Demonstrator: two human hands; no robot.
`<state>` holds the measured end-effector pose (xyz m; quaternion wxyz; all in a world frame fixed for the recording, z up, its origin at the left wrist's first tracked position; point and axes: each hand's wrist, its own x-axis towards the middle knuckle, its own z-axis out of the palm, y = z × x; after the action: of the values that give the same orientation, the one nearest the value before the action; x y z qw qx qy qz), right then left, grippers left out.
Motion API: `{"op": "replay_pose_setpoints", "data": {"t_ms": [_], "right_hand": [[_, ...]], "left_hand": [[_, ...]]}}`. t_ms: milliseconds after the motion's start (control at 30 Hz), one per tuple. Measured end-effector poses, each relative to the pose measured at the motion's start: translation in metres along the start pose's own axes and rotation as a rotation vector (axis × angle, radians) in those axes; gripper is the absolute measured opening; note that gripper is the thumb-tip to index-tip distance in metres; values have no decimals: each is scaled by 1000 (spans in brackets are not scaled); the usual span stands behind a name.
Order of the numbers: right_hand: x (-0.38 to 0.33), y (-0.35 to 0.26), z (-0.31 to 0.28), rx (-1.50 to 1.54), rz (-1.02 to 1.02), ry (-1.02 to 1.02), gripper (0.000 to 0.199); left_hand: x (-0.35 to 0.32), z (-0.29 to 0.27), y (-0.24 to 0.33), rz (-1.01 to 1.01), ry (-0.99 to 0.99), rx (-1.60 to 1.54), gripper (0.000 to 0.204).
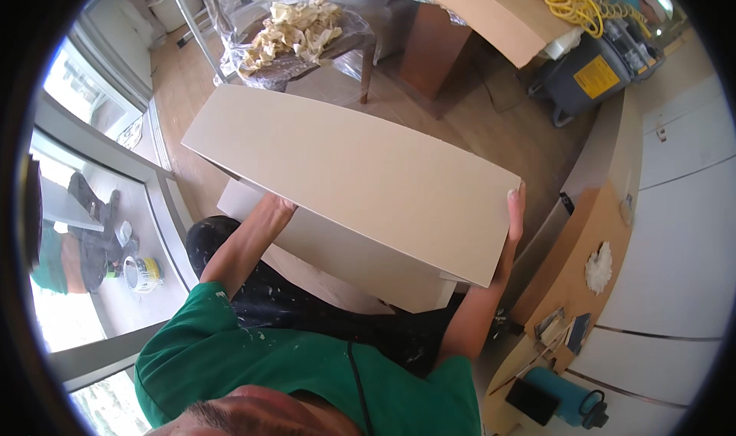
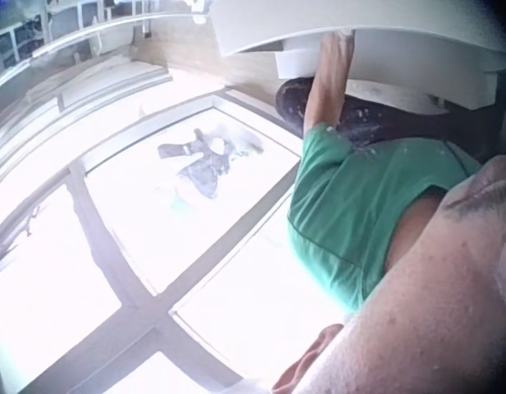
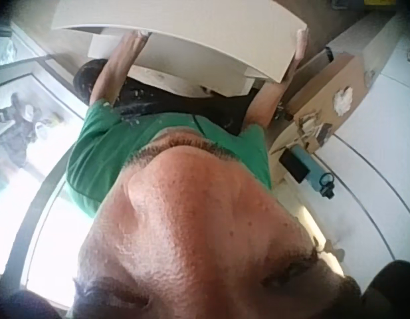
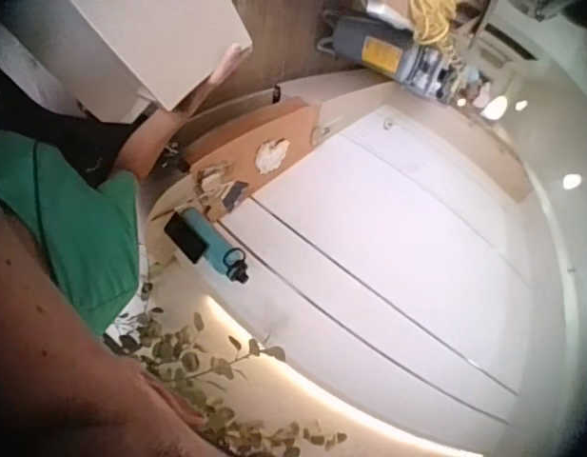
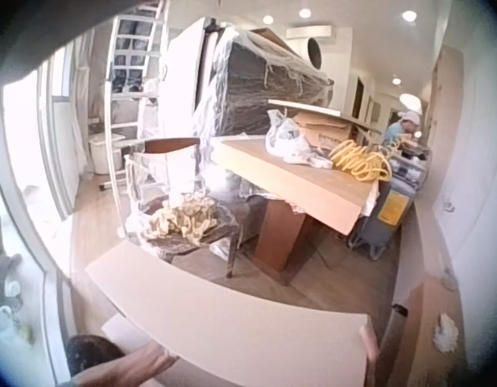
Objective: The person finishes a wooden furniture piece by first removing masking tape from its edges, then sanding down the corners with a sanding block, and finally painting the seams and edges with a brush.
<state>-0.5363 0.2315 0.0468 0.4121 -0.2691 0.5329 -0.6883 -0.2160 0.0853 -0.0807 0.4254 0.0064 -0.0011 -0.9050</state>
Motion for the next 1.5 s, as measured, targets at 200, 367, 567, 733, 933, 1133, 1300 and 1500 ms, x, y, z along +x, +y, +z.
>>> {"op": "replay_pose_setpoints", "data": {"t_ms": [200, 367, 567, 733, 933, 1133, 1300, 1500], "right_hand": [[26, -14, 2, -6, -121, -167, 26], [67, -39, 6, -57, -148, -310, 26], [95, -98, 17, -303, -327, -427, 33], [61, -138, 66, -523, -421, -491, 52], [55, -149, 99, -689, -406, -439, 52], [68, -109, 110, -990, -433, -498, 46], [60, -71, 126, -1039, -425, -442, 52], [65, -63, 148, -1037, -475, -443, 68]], "left_hand": [[15, 7, 0, 194, 75, 169, 51], [33, 28, 2, 256, -3, 236, 51], [78, 58, -70, 188, -101, 168, 51], [89, 61, -99, 177, -85, 138, 51], [92, 53, -118, 153, -56, 90, 51], [76, 31, -154, 136, -10, -1, 51], [72, 31, -149, 132, 1, -6, 51], [74, 41, -120, 144, -19, 36, 51]]}}
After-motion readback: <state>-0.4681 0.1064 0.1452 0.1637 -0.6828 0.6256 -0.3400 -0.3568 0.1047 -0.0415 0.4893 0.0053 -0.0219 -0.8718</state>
